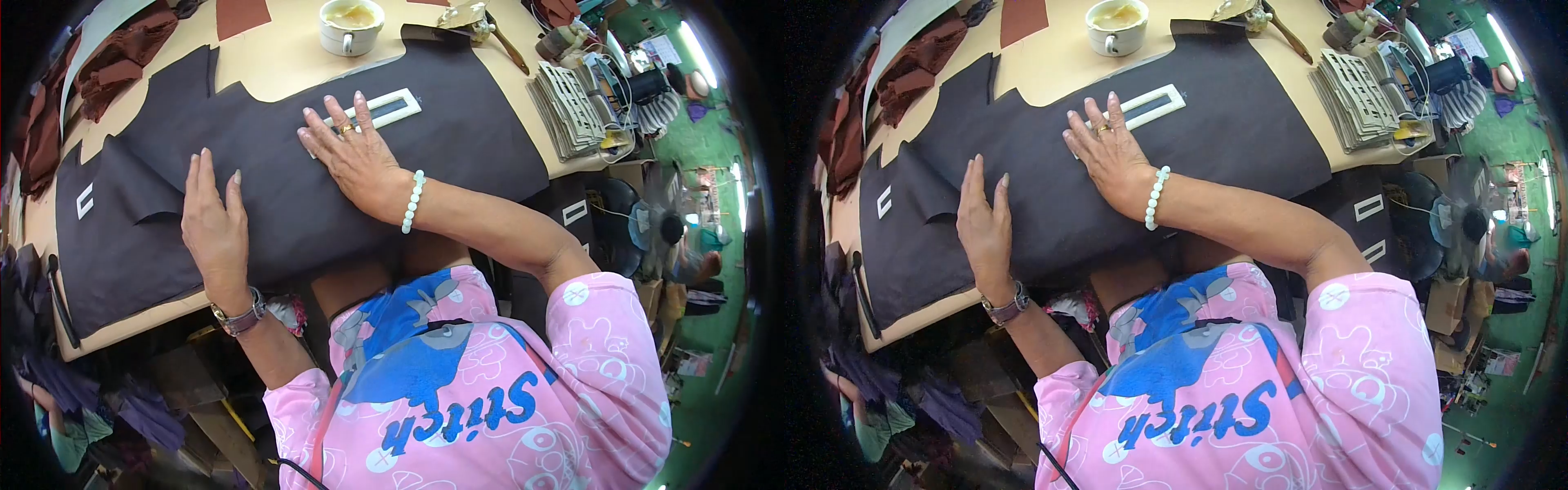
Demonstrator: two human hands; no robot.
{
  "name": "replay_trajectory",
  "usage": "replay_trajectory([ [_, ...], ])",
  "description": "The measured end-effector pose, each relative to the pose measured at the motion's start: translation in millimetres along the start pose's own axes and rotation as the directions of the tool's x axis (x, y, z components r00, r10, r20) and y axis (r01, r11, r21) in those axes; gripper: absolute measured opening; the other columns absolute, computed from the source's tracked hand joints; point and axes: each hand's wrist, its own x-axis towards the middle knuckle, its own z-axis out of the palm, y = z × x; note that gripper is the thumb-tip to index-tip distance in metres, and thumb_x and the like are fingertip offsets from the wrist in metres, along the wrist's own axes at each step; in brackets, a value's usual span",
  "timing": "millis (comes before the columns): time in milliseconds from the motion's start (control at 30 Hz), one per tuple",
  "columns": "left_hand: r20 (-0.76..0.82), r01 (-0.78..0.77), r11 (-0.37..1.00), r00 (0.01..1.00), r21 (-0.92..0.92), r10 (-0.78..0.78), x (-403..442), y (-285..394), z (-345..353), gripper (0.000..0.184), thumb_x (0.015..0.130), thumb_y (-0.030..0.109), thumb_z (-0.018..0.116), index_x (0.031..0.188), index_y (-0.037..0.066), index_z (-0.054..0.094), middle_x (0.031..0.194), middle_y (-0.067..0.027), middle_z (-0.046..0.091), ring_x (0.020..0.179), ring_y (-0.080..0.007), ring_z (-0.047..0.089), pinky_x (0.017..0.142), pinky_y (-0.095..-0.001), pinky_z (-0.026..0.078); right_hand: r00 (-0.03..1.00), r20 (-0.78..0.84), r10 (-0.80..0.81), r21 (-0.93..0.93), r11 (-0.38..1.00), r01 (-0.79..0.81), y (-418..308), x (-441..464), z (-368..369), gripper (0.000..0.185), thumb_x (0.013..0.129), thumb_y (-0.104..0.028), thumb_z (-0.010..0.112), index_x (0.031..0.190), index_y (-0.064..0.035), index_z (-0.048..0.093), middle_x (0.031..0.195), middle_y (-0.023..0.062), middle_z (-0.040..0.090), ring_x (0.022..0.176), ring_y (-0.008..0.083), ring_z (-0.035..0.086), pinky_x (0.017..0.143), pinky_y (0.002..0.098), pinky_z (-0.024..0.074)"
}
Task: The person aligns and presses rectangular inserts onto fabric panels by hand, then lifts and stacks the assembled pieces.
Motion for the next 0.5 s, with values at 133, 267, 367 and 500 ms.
replay_trajectory([
  [133, 0.066, 0.027, 0.998, 0.997, 0.056, -0.031, -7, 6, 6, 0.039, 0.090, 0.018, 0.054, 0.123, -0.001, 0.050, 0.113, -0.0227, 0.058, 0.106, -0.0363, 0.055, 0.089, -0.0410, 0.044, 0.993, -0.113, -0.014, 0.213, 0.976, 0.038, 7, -4, 6, 0.053, 0.087, -0.021, 0.044, 0.139, -0.0128, 0.035, 0.144, 0.0135, 0.029, 0.134, 0.0364, 0.024, 0.105, 0.0619, 0.0143],
  [267, 0.103, 0.030, 0.985, 0.994, 0.170, -0.048, -14, 6, 17, 0.038, 0.089, 0.018, 0.055, 0.122, -0.001, 0.051, 0.111, -0.0218, 0.058, 0.105, -0.0353, 0.055, 0.087, -0.0401, 0.045, 0.979, -0.150, -0.140, 0.600, 0.774, 0.202, 36, -6, 12, 0.055, 0.079, -0.004, 0.049, 0.133, -0.0112, 0.043, 0.144, 0.0184, 0.028, 0.131, 0.0422, 0.026, 0.103, 0.0638, 0.0167],
  [367, 0.156, 0.076, 0.985, 0.983, 0.153, -0.100, -7, 13, 11, 0.040, 0.088, 0.019, 0.056, 0.122, 0.000, 0.051, 0.111, -0.0207, 0.058, 0.104, -0.0347, 0.056, 0.087, -0.0407, 0.044, 0.988, -0.152, -0.034, 0.809, 0.570, 0.144, 67, -16, 28, 0.057, 0.075, 0.001, 0.050, 0.131, -0.0103, 0.046, 0.144, 0.0199, 0.027, 0.133, 0.0426, 0.024, 0.104, 0.0621, 0.0180],
  [500, 0.088, 0.090, 0.974, 0.990, 0.208, -0.111, 4, 7, 13, 0.046, 0.086, 0.021, 0.060, 0.125, 0.002, 0.049, 0.120, -0.0197, 0.054, 0.107, -0.0324, 0.054, 0.089, -0.0397, 0.043, 0.881, -0.095, 0.463, 0.879, 0.455, -0.144, 114, -33, 51, 0.056, 0.075, -0.001, 0.052, 0.130, -0.0124, 0.047, 0.145, 0.0191, 0.025, 0.136, 0.0411, 0.020, 0.105, 0.0598, 0.0181],
])
